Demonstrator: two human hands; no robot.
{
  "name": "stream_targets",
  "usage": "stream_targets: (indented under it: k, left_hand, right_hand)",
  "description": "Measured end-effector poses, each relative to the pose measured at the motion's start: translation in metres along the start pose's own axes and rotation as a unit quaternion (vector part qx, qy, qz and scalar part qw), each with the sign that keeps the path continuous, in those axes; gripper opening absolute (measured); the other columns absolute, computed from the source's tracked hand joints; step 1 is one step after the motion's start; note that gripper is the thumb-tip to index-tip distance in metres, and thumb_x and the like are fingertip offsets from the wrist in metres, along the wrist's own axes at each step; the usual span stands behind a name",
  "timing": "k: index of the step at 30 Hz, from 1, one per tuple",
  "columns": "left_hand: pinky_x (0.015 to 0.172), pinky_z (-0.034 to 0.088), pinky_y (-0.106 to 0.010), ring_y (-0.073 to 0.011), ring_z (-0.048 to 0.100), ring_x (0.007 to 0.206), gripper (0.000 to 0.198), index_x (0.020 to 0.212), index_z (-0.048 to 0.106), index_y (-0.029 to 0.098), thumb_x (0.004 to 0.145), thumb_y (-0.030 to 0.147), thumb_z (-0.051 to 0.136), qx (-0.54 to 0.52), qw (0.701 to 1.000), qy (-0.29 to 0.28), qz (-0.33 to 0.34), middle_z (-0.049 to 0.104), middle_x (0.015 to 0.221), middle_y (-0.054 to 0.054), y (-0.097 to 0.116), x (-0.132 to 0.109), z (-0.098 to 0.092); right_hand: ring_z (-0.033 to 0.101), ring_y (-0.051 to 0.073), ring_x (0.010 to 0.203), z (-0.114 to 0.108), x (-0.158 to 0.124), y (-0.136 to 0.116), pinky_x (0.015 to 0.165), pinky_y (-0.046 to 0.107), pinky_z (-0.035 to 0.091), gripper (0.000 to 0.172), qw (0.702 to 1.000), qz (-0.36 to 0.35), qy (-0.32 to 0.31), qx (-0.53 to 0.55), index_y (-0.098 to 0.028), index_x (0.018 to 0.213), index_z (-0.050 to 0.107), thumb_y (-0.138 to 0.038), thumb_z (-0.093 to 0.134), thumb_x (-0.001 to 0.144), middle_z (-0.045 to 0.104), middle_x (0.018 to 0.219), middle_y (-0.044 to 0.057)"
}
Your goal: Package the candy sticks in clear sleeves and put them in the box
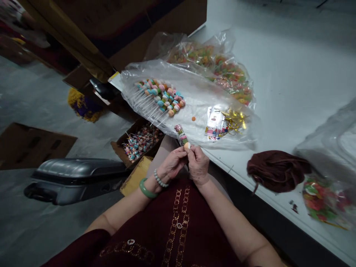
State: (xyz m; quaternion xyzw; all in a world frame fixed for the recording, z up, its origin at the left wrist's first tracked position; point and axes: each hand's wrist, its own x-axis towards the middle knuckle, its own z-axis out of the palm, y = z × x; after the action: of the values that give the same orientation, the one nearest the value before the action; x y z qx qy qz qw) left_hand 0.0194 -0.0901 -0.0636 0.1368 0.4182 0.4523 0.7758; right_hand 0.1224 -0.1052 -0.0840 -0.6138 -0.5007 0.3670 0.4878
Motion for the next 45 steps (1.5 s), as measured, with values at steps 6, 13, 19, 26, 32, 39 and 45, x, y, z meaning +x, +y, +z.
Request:
stream_targets:
  k: [6, 13, 19, 26, 32, 39, 45]
  left_hand:
    - [0.071, 0.048, -0.027, -0.0136, 0.060, 0.074, 0.016, 0.084, 0.068, 0.013, 0.071, 0.020, 0.075, -0.088, 0.986, -0.044, -0.132, 0.067, 0.080, -0.004, 0.008, -0.006, -0.001]
    - [0.072, 0.046, -0.023, -0.0099, 0.059, 0.067, 0.026, 0.078, 0.068, 0.011, 0.063, 0.026, 0.084, -0.016, 0.999, -0.019, -0.046, 0.066, 0.072, -0.002, 0.001, 0.007, -0.005]
    - [0.073, 0.047, -0.027, -0.0125, 0.062, 0.069, 0.028, 0.079, 0.070, 0.011, 0.062, 0.028, 0.084, 0.083, 0.996, 0.037, -0.002, 0.069, 0.074, -0.005, 0.004, 0.005, -0.013]
    - [0.075, 0.053, -0.029, -0.0127, 0.065, 0.074, 0.023, 0.089, 0.067, 0.014, 0.082, 0.037, 0.070, -0.056, 0.996, 0.035, -0.068, 0.069, 0.083, -0.004, 0.025, 0.011, -0.015]
    - [0.084, 0.055, -0.033, -0.0157, 0.068, 0.080, 0.010, 0.083, 0.064, 0.012, 0.089, 0.019, 0.060, -0.180, 0.977, 0.088, -0.071, 0.070, 0.081, -0.005, 0.033, 0.015, -0.010]
    - [0.080, 0.054, -0.027, -0.0145, 0.068, 0.086, 0.010, 0.080, 0.064, 0.014, 0.089, 0.018, 0.061, -0.221, 0.970, 0.089, -0.054, 0.069, 0.083, -0.003, 0.030, 0.013, -0.006]
    - [0.076, 0.055, -0.026, -0.0129, 0.067, 0.078, 0.019, 0.080, 0.064, 0.015, 0.094, 0.021, 0.054, -0.239, 0.967, 0.072, -0.048, 0.069, 0.082, -0.004, 0.031, 0.015, -0.009]
  right_hand:
    - [0.060, 0.017, 0.066, -0.006, 0.008, -0.004, 0.066, 0.028, 0.046, 0.016, 0.997, -0.038, -0.005, -0.066, -0.023, 0.084, 0.065, -0.035, 0.054, 0.087, 0.068, 0.073, 0.000]
    - [0.064, 0.018, 0.077, -0.004, 0.007, -0.008, 0.075, 0.032, 0.050, 0.015, 0.999, 0.009, -0.036, 0.022, -0.022, 0.089, 0.069, -0.029, 0.057, 0.083, 0.073, 0.086, 0.002]
    - [0.053, 0.012, 0.055, -0.006, 0.010, -0.006, 0.054, 0.025, 0.044, 0.014, 0.991, 0.082, 0.001, 0.104, -0.019, 0.082, 0.068, -0.032, 0.063, 0.080, 0.064, 0.065, -0.002]
    - [0.067, 0.018, 0.085, -0.011, 0.008, -0.011, 0.080, 0.032, 0.052, 0.015, 0.986, -0.140, -0.062, -0.060, -0.023, 0.093, 0.070, -0.023, 0.056, 0.087, 0.073, 0.091, 0.004]
    - [0.067, 0.019, 0.087, -0.013, 0.003, -0.009, 0.082, 0.036, 0.054, 0.019, 0.989, -0.137, -0.015, -0.062, -0.024, 0.101, 0.068, -0.025, 0.055, 0.088, 0.073, 0.096, 0.005]
    - [0.058, 0.014, 0.058, -0.011, 0.002, -0.015, 0.051, 0.026, 0.047, 0.015, 0.989, 0.041, -0.037, 0.134, -0.021, 0.088, 0.069, -0.032, 0.068, 0.078, 0.064, 0.066, -0.002]
    - [0.055, 0.011, 0.051, -0.006, -0.003, -0.020, 0.042, 0.021, 0.039, 0.026, 0.948, 0.129, -0.098, 0.275, -0.021, 0.094, 0.073, -0.028, 0.074, 0.070, 0.065, 0.064, -0.003]
